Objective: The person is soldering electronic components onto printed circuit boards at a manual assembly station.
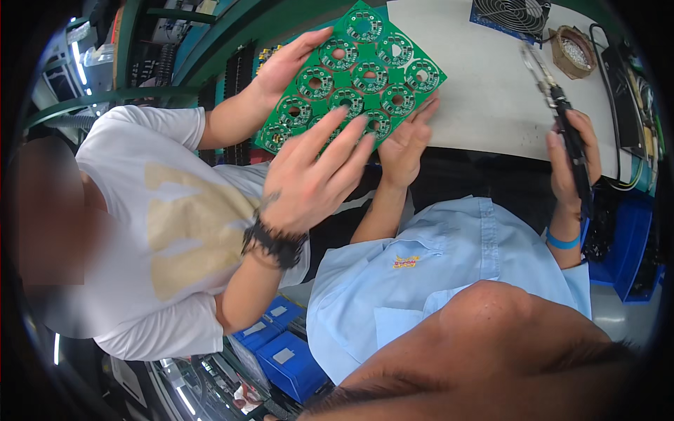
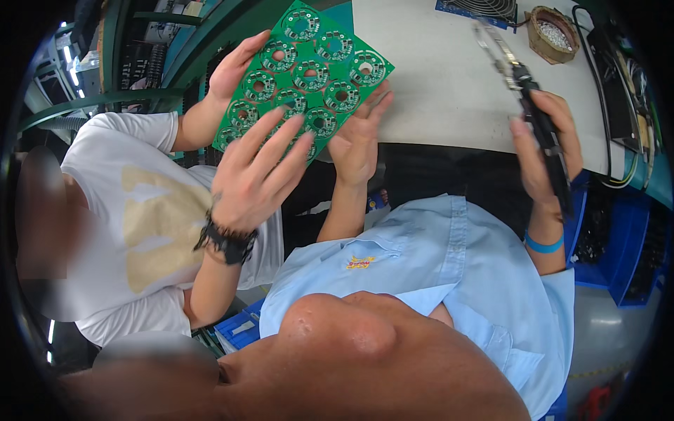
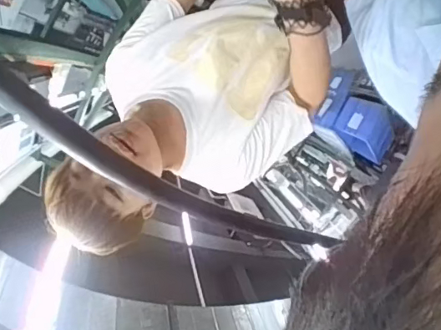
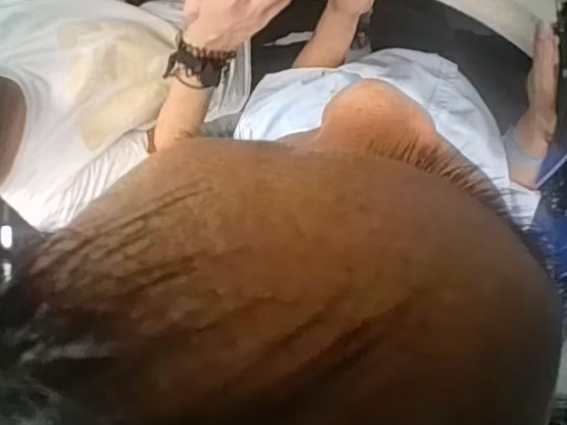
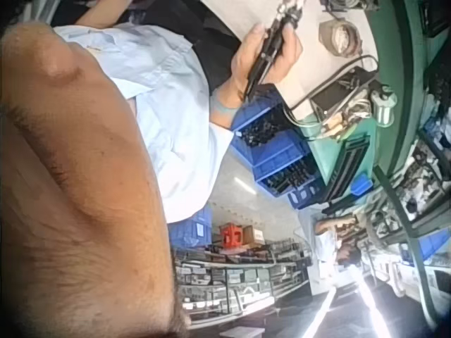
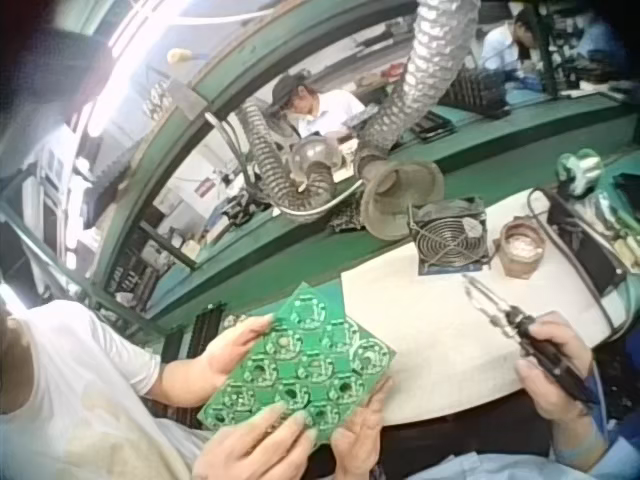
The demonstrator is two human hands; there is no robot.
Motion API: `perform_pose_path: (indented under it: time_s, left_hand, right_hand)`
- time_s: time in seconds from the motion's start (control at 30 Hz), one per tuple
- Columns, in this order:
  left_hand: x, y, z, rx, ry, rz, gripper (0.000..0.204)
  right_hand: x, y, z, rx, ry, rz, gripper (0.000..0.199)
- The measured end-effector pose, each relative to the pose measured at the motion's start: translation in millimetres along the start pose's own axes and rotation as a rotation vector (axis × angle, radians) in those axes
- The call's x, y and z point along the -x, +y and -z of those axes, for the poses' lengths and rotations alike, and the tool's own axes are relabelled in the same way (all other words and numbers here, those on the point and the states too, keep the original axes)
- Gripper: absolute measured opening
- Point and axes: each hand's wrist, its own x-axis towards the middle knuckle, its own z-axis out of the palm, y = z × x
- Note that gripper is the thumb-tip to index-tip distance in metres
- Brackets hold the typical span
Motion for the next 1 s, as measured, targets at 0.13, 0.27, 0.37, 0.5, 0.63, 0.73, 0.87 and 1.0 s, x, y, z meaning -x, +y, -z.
perform_pose_path:
  time_s: [0.13,0.27,0.37,0.5,0.63,0.73,0.87,1.0]
  left_hand:
    - [3.0,0.8,-8.2,0.016,0.185,-0.036,0.053]
    - [2.7,3.7,-17.1,0.079,0.184,-0.008,0.047]
    - [8.5,1.2,-22.1,0.006,0.185,0.010,0.048]
    - [20.1,-7.6,-20.3,0.015,0.170,0.097,0.050]
    - [24.5,-22.0,-16.0,0.098,0.125,0.052,0.048]
    - [26.2,-26.9,-14.9,0.122,0.130,0.057,0.048]
    - [28.1,-22.3,-15.1,0.129,0.132,0.072,0.048]
    - [26.6,-17.6,-17.6,0.123,0.137,0.076,0.049]
  right_hand:
    - [-10.7,-10.5,-35.4,-0.087,-0.052,-0.020,0.042]
    - [-29.5,-24.5,-77.5,-0.282,-0.035,-0.147,0.043]
    - [-48.0,-27.4,-108.6,-0.275,-0.053,-0.060,0.047]
    - [-54.9,-31.2,-141.1,-0.269,-0.023,-0.090,0.056]
    - [-54.0,-30.6,-148.5,-0.187,-0.008,-0.076,0.060]
    - [-53.2,-29.2,-149.3,-0.166,-0.003,-0.079,0.061]
    - [-52.1,-30.4,-151.0,-0.212,0.017,-0.133,0.062]
    - [-51.5,-31.2,-153.3,-0.275,0.025,-0.172,0.063]
